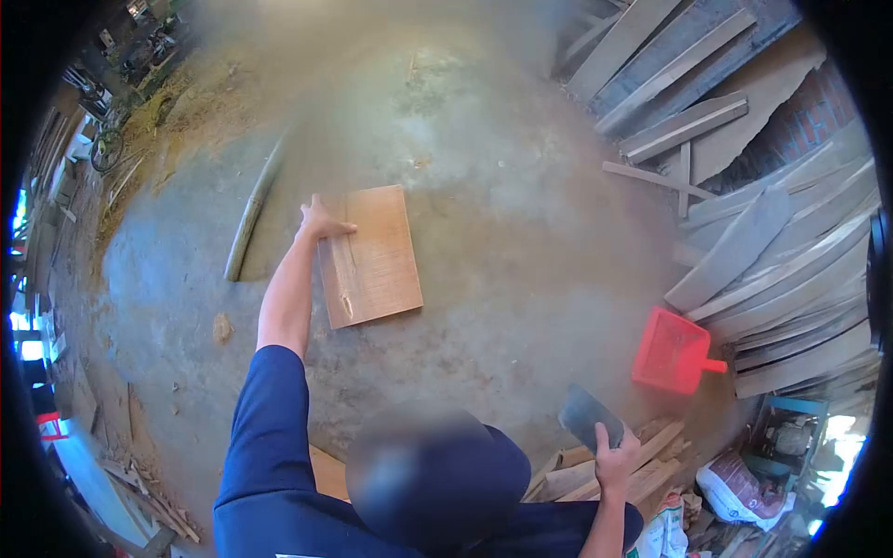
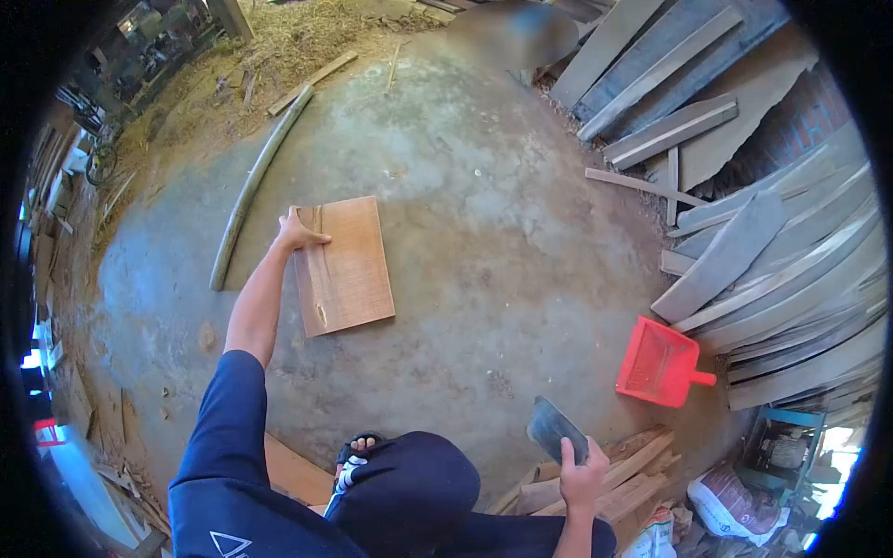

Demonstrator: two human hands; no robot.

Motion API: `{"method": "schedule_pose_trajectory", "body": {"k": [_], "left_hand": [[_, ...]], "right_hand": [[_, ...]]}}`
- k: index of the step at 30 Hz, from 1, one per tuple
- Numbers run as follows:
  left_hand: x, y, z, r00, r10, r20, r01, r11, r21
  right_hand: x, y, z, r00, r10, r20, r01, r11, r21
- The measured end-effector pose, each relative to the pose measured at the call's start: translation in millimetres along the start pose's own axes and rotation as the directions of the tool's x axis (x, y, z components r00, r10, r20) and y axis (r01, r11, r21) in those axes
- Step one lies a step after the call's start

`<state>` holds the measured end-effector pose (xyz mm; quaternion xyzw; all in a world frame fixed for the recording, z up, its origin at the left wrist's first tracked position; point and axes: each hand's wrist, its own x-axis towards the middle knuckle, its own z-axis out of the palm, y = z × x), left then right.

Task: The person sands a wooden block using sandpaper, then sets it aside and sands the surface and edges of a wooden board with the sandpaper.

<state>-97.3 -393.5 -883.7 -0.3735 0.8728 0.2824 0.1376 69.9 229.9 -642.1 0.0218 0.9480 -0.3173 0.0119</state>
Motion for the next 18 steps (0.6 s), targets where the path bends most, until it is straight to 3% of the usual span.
{"method": "schedule_pose_trajectory", "body": {"k": [3,8,11,12,14,16,18], "left_hand": [[5.7,0.3,0.2,0.999,-0.036,-0.009,0.036,0.999,-0.038],[1.9,-3.4,2.9,0.999,0.036,0.010,-0.036,0.999,0.010],[-8.5,-10.7,13.1,0.998,0.068,-0.002,-0.068,0.997,-0.036],[-14.4,-13.3,15.0,0.997,0.078,-0.019,-0.079,0.995,-0.056],[-18.8,-28.0,41.0,0.982,0.103,-0.161,-0.104,0.995,0.000],[-39.3,-32.7,50.9,0.982,0.094,-0.162,-0.099,0.995,-0.023],[-72.8,-30.7,48.0,0.995,0.086,-0.053,-0.087,0.996,-0.016]], "right_hand": [[-5.3,2.5,0.0,1.000,0.005,-0.010,-0.005,1.000,0.002],[-3.3,-4.1,-2.4,1.000,0.003,-0.020,-0.003,1.000,0.020],[-1.7,-18.5,-2.2,0.996,0.082,-0.019,-0.080,0.994,0.074],[-3.7,-12.7,2.0,0.976,0.214,-0.041,-0.197,0.948,0.251],[4.9,8.5,36.6,0.889,0.457,-0.024,-0.348,0.708,0.615],[22.0,20.2,74.8,0.786,0.475,0.396,-0.567,0.297,0.768],[30.7,27.5,132.9,0.592,0.373,0.714,-0.733,-0.117,0.670]]}}
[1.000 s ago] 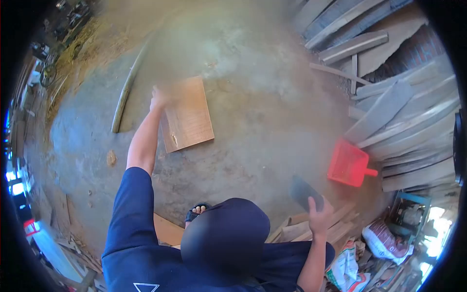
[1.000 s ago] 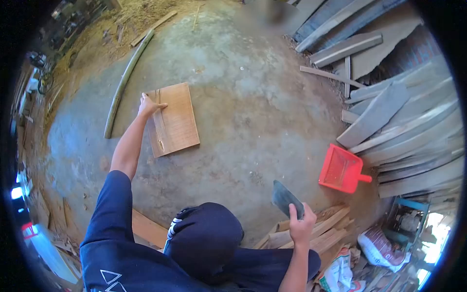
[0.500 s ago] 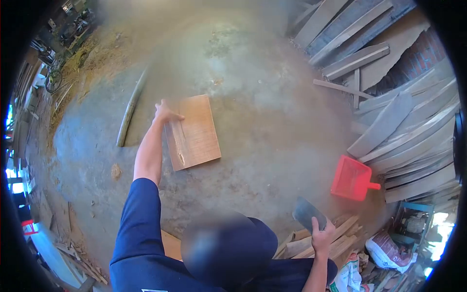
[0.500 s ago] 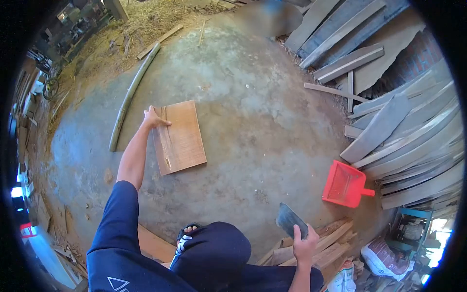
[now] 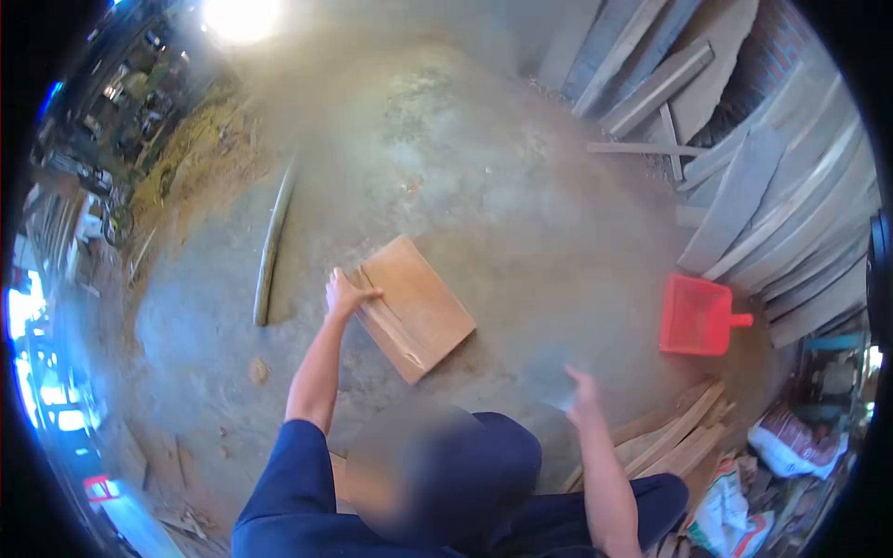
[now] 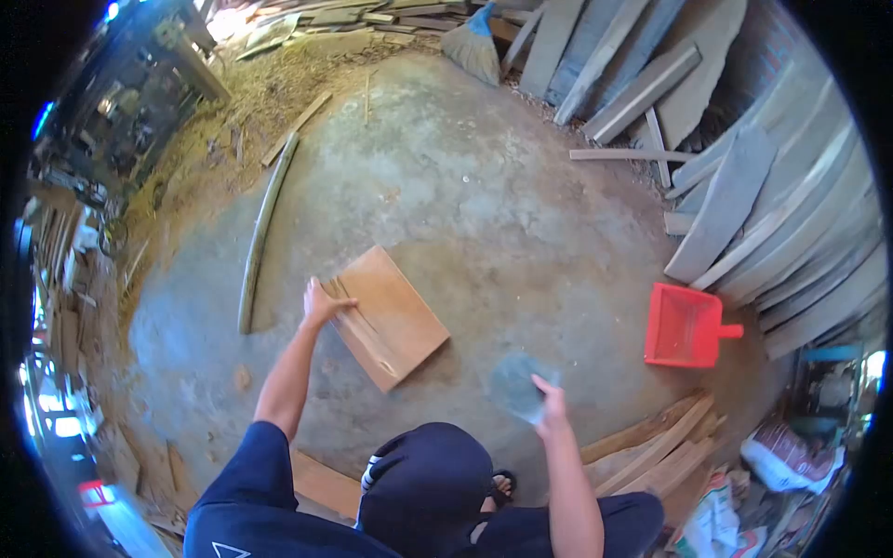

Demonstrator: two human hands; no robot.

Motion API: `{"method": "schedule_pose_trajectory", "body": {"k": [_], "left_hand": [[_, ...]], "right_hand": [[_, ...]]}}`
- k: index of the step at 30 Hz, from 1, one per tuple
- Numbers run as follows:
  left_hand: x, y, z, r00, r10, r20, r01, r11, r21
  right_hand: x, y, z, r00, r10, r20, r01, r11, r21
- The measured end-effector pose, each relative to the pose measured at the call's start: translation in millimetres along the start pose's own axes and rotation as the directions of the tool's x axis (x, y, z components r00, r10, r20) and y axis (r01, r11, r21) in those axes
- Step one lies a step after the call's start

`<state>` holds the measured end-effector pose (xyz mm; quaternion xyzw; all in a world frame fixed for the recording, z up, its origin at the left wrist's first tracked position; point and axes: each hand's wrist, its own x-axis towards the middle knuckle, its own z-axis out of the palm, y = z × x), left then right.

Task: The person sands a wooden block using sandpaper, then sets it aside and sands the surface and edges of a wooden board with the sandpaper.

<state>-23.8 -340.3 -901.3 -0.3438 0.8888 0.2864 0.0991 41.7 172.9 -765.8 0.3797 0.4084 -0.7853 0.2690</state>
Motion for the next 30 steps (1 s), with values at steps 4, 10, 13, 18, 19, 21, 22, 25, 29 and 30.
{"method": "schedule_pose_trajectory", "body": {"k": [4,10,13,18,19,21,22,25,29,30], "left_hand": [[-63.3,23.4,-0.5,0.997,0.002,0.071,-0.017,0.978,0.208],[-98.6,-1.5,38.8,0.992,0.119,0.030,-0.122,0.982,0.147],[-119.5,10.9,51.7,0.990,0.138,-0.010,-0.136,0.986,0.095],[-149.6,21.2,72.0,0.984,0.177,-0.006,-0.177,0.982,0.060],[-158.0,22.7,77.5,0.980,0.200,0.008,-0.200,0.980,0.025],[-170.1,29.7,89.5,0.972,0.232,0.030,-0.230,0.972,-0.055],[-177.7,38.1,93.0,0.969,0.237,0.075,-0.232,0.970,-0.078],[-194.1,56.1,107.7,0.938,0.286,0.195,-0.259,0.954,-0.151],[-200.7,73.5,145.8,0.844,0.452,0.288,-0.382,0.884,-0.268],[-197.8,83.8,148.7,0.810,0.505,0.299,-0.428,0.857,-0.288]], "right_hand": [[84.2,76.0,14.3,0.992,0.125,0.018,-0.125,0.992,0.009],[111.5,143.3,21.5,0.994,-0.087,-0.066,0.072,0.978,-0.195],[108.0,148.9,14.4,0.969,-0.227,-0.103,0.190,0.940,-0.285],[126.9,147.5,-16.1,0.913,-0.380,-0.149,0.280,0.848,-0.451],[121.5,141.1,-20.5,0.903,-0.381,-0.197,0.241,0.830,-0.503],[114.3,109.4,-17.9,0.879,-0.384,-0.283,0.146,0.783,-0.605],[123.7,106.6,-31.9,0.856,-0.451,-0.253,0.204,0.744,-0.636],[124.2,92.8,-63.6,0.772,-0.575,-0.271,0.223,0.643,-0.732],[95.7,57.5,-92.0,0.632,-0.642,-0.433,0.145,0.647,-0.748],[97.3,51.7,-100.4,0.637,-0.639,-0.431,0.199,0.676,-0.709]]}}
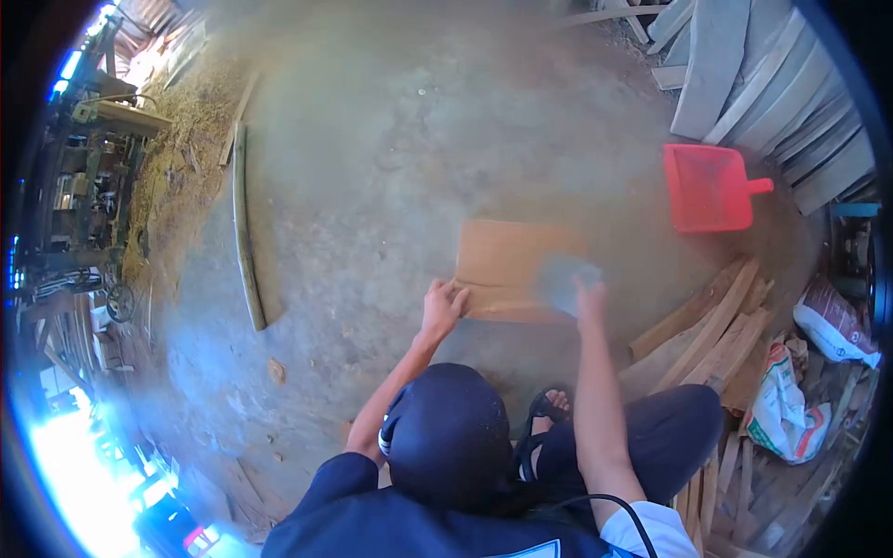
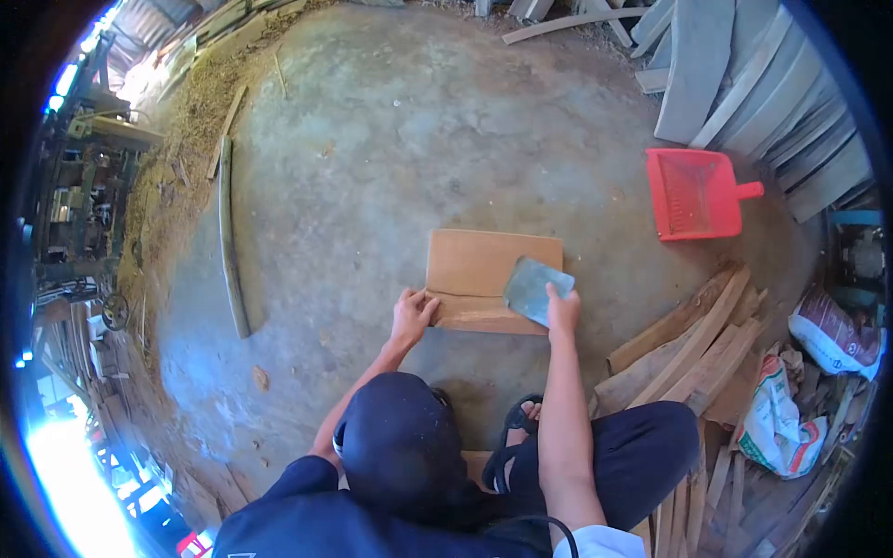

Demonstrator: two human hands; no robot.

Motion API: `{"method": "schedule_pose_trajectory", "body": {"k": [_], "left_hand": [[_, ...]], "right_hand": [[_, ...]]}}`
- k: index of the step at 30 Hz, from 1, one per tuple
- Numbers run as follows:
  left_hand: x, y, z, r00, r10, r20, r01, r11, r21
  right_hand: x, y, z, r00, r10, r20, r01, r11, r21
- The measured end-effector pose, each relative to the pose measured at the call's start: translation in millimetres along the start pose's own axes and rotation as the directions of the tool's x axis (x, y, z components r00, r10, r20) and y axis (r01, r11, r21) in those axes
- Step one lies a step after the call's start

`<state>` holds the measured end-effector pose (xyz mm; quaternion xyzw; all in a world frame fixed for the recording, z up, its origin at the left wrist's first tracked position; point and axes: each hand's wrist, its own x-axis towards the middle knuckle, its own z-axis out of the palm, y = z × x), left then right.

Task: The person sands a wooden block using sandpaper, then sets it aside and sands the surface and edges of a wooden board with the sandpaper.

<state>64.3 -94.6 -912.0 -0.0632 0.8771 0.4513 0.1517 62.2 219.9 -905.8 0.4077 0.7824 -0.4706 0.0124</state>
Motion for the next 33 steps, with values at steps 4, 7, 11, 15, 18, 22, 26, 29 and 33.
{"method": "schedule_pose_trajectory", "body": {"k": [4,7,11,15,18,22,26,29,33], "left_hand": [[24.4,8.4,23.9,0.997,0.073,-0.013,-0.073,0.997,0.031],[37.6,-3.6,44.1,0.996,0.080,-0.045,-0.077,0.994,0.073],[52.6,-2.1,22.6,0.992,0.046,0.117,-0.055,0.995,0.082],[75.4,13.9,17.2,0.984,-0.070,0.163,0.072,0.997,-0.007],[102.8,-1.6,33.1,0.976,0.111,0.186,-0.131,0.987,0.097],[87.1,37.5,7.2,0.938,0.302,0.167,-0.271,0.945,-0.184],[78.5,36.0,2.3,0.999,0.039,0.027,-0.015,0.794,-0.608],[78.9,65.7,-20.7,0.993,-0.002,-0.115,-0.082,0.687,-0.722],[83.5,106.0,-46.5,0.972,0.125,-0.201,-0.230,0.690,-0.687]], "right_hand": [[30.3,33.3,-13.9,1.000,-0.011,0.027,0.006,0.979,0.206],[32.4,36.3,-20.5,0.999,0.007,0.043,-0.017,0.970,0.242],[24.2,15.1,-27.7,0.979,0.156,0.133,-0.201,0.850,0.486],[25.3,-12.7,-33.0,0.958,0.200,0.207,-0.287,0.717,0.635],[35.9,-11.5,-27.8,0.953,0.171,0.250,-0.289,0.762,0.579],[47.2,-3.4,-20.4,0.963,0.102,0.248,-0.245,0.710,0.660],[26.7,-50.4,-30.7,0.949,0.009,0.316,-0.275,0.516,0.811],[26.5,-79.1,-33.3,0.945,-0.131,0.298,-0.215,0.438,0.873],[40.4,-90.6,-37.5,0.939,-0.187,0.290,-0.211,0.352,0.912]]}}
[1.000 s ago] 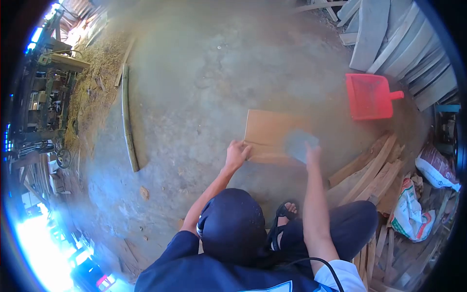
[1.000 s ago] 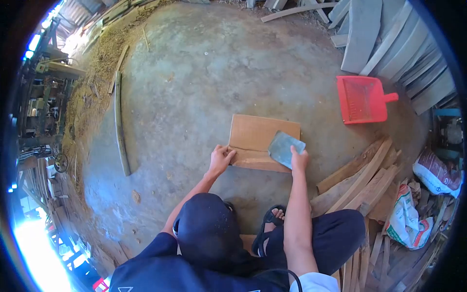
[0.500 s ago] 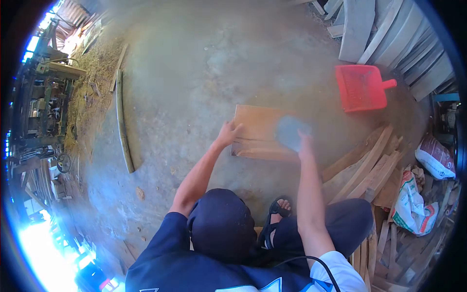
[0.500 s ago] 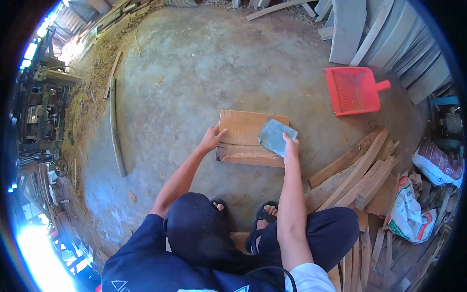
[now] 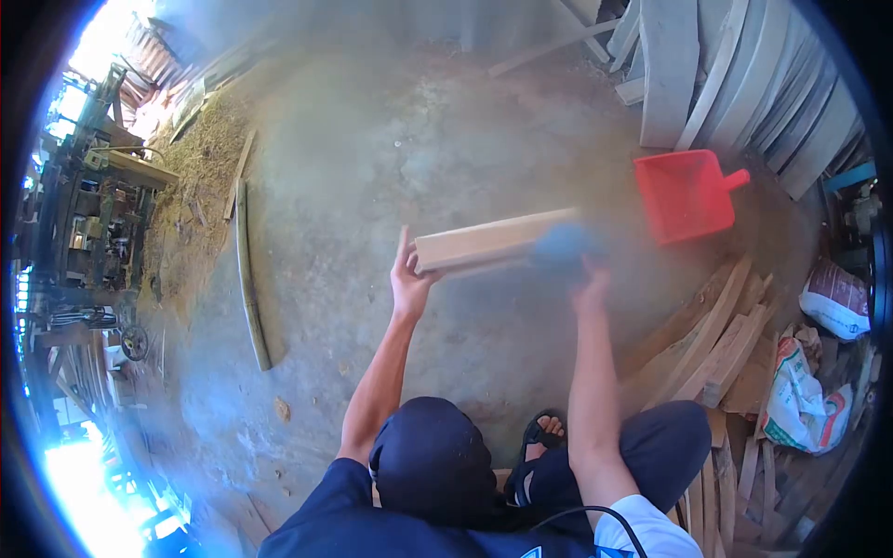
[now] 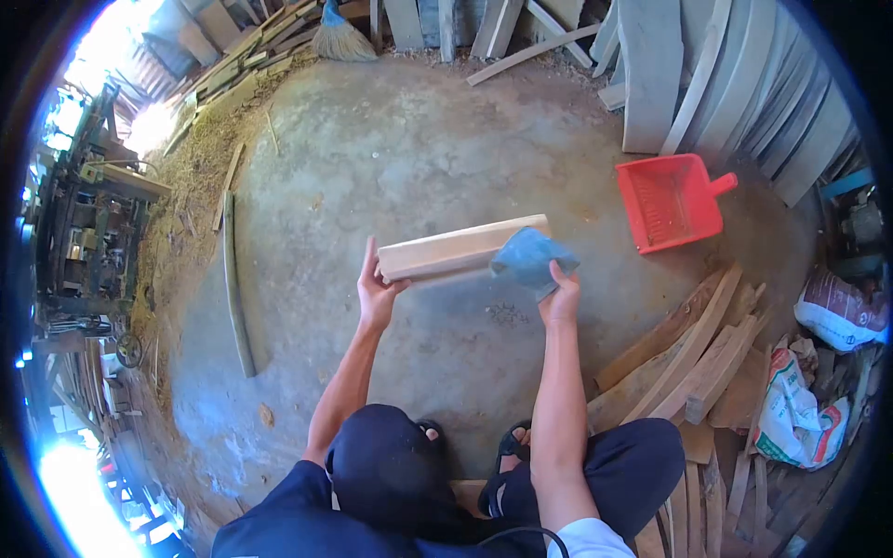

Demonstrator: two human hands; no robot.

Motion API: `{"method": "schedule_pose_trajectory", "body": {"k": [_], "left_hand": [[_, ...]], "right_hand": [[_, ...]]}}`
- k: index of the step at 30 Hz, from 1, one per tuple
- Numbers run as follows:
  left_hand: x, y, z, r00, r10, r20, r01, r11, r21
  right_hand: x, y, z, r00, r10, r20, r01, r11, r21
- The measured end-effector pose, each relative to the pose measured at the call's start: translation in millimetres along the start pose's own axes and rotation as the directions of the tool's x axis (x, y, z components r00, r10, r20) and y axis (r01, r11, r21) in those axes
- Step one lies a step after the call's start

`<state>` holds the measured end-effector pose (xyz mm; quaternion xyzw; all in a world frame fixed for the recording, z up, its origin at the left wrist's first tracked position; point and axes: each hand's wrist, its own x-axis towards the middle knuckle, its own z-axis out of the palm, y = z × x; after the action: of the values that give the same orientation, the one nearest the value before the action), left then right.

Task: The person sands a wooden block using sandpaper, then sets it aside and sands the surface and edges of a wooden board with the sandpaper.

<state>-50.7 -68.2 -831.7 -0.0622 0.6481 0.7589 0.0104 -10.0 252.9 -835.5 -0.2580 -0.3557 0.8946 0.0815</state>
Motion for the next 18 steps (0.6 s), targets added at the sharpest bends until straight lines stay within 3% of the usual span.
{"method": "schedule_pose_trajectory", "body": {"k": [2,3,6,7,8,10,11,13,14,17,18], "left_hand": [[2.6,1.5,-5.9,0.992,0.058,0.111,-0.087,0.957,0.278],[5.5,-2.8,-7.3,0.990,0.091,0.104,-0.121,0.936,0.331],[29.5,-42.1,-29.0,0.998,0.028,0.056,-0.043,0.957,0.288],[37.2,-44.4,-36.1,0.987,0.076,0.143,-0.130,0.896,0.424],[27.6,-30.6,-29.2,0.986,0.034,0.162,-0.099,0.904,0.415],[26.4,24.5,-6.1,0.976,-0.012,0.217,-0.078,0.914,0.399],[30.9,20.9,-5.0,0.980,-0.006,0.200,-0.087,0.888,0.452],[34.0,3.0,-3.7,0.986,0.015,0.164,-0.078,0.919,0.387],[35.5,0.1,-3.8,0.989,0.027,0.144,-0.077,0.933,0.351],[34.1,-0.1,-6.3,0.981,0.068,0.179,-0.129,0.924,0.359],[31.2,2.1,-6.7,0.982,0.040,0.182,-0.108,0.919,0.379]], "right_hand": [[-1.7,-1.3,1.2,0.999,0.022,-0.046,-0.023,0.999,-0.031],[-3.9,1.2,4.6,0.999,0.040,-0.013,-0.041,0.999,-0.023],[2.3,-1.5,10.4,0.996,0.072,0.047,-0.070,0.996,-0.052],[2.3,-5.1,16.0,0.996,0.084,0.031,-0.081,0.992,-0.094],[-2.3,-6.7,17.0,0.995,0.103,0.007,-0.102,0.985,-0.137],[2.4,-8.6,23.4,0.999,-0.041,-0.030,0.032,0.966,-0.256],[2.0,-9.4,26.9,0.992,-0.119,-0.047,0.099,0.947,-0.307],[-2.9,-23.0,38.9,0.916,-0.358,-0.181,0.280,0.893,-0.352],[-4.9,-31.5,47.0,0.850,-0.471,-0.237,0.364,0.849,-0.383],[-9.6,-55.3,74.7,0.700,-0.714,-0.027,0.398,0.421,-0.815],[-14.5,-56.8,85.7,0.786,-0.617,0.035,0.301,0.333,-0.894]]}}
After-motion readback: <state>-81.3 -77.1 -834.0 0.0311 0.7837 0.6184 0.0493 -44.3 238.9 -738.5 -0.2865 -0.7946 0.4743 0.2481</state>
